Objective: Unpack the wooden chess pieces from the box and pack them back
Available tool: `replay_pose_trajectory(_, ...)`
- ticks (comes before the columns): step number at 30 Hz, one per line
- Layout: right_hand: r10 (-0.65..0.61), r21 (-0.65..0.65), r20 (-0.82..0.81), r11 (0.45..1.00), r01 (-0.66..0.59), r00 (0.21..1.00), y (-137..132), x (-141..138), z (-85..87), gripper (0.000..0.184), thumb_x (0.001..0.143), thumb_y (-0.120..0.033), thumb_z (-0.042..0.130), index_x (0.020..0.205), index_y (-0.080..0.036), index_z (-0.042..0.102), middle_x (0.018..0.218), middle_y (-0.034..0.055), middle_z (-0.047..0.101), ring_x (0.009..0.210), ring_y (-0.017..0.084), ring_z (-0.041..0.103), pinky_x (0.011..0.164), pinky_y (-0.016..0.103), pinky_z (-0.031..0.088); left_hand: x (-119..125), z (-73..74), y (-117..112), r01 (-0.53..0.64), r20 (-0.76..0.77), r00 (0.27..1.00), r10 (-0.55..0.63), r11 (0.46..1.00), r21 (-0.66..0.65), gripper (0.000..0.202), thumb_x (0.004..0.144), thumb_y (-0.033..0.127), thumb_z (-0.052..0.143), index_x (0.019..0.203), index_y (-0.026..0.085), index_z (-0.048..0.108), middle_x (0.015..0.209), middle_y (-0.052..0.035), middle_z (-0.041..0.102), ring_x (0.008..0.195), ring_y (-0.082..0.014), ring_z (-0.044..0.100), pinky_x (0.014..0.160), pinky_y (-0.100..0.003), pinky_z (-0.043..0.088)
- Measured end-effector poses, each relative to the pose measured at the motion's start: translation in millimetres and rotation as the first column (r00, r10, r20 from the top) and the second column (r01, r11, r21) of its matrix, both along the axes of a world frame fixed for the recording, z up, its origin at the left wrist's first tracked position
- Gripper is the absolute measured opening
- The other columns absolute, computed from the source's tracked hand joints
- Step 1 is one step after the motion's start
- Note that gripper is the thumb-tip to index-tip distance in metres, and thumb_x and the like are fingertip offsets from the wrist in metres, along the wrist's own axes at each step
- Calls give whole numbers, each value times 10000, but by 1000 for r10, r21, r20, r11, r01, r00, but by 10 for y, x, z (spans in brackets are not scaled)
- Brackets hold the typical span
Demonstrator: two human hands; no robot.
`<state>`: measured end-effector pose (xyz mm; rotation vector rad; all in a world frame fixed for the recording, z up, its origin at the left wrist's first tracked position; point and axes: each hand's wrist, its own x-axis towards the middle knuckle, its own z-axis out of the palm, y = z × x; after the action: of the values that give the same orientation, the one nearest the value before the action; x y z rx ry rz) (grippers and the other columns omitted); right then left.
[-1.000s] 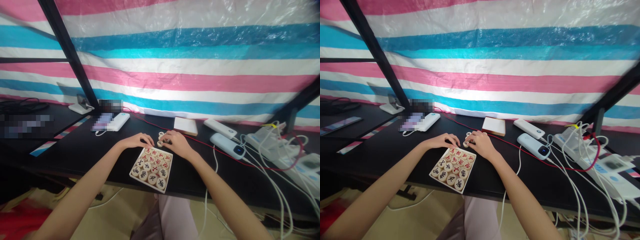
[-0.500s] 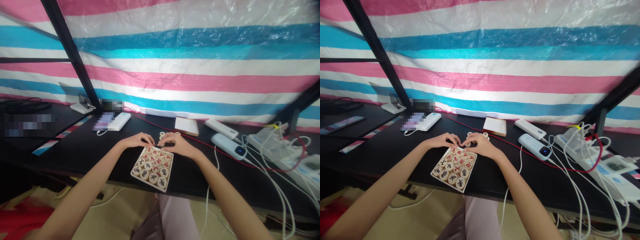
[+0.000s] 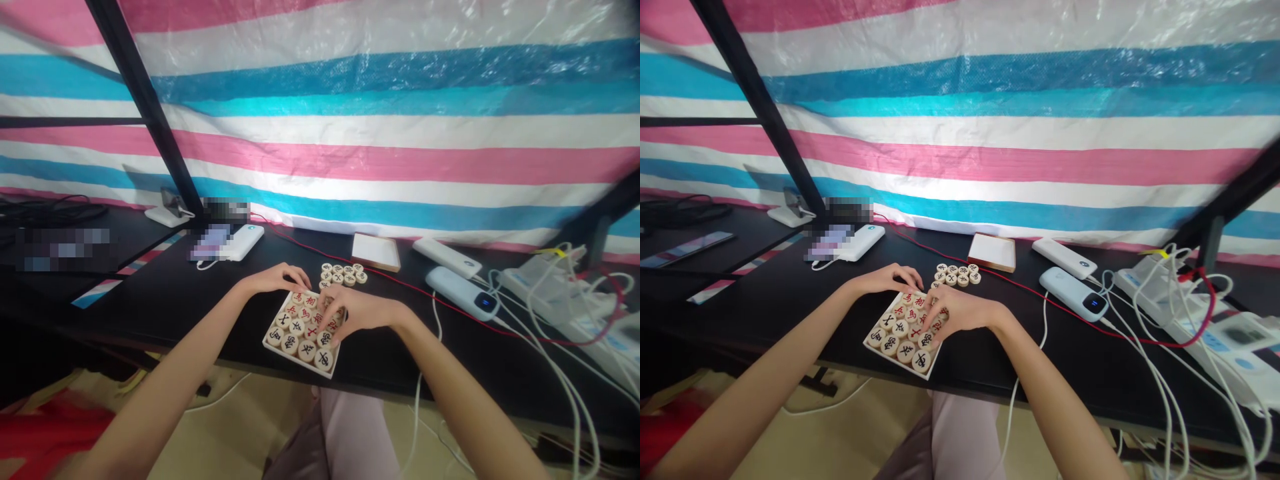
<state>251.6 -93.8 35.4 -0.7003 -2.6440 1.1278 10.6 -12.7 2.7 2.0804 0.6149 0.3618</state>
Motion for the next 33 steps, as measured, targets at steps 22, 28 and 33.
replay_pose_trajectory(22, -608, -98, -163, 794, 600, 777, 351, 306, -176, 244, 718, -356, 673, 874, -168, 675, 830, 32, 695, 739, 148, 597, 681, 275, 430, 14, 35, -34, -14, -19, 1000, 14, 1000, -10, 205, 771, 369, 660, 847, 200, 748, 1031, -63, 654, 968, -185, 592, 869, -286, 412)
replay_pose_trajectory(28, -649, 119, -49, 751, 650, 759, 361, 325, -261, 160, 729, -325, 679, 840, -211, 658, 772, -8, 708, 747, 153, 636, 659, 263, 428, 8, 26, -31, -15, -22, 1000, 15, 1000, -3, 208, 775, 371, 656, 857, 203, 746, 1034, -61, 655, 960, -180, 594, 860, -279, 413)
replay_pose_trajectory(33, -672, 302, 14, 709, 637, 741, 291, 256, -183, 130, 737, -348, 679, 773, -236, 623, 743, -51, 705, 729, 147, 639, 600, 243, 387, 3, 5, -18, -17, -15, 1000, 17, 1000, -6, 205, 772, 371, 660, 849, 202, 746, 1031, -61, 654, 965, -180, 593, 863, -279, 415)
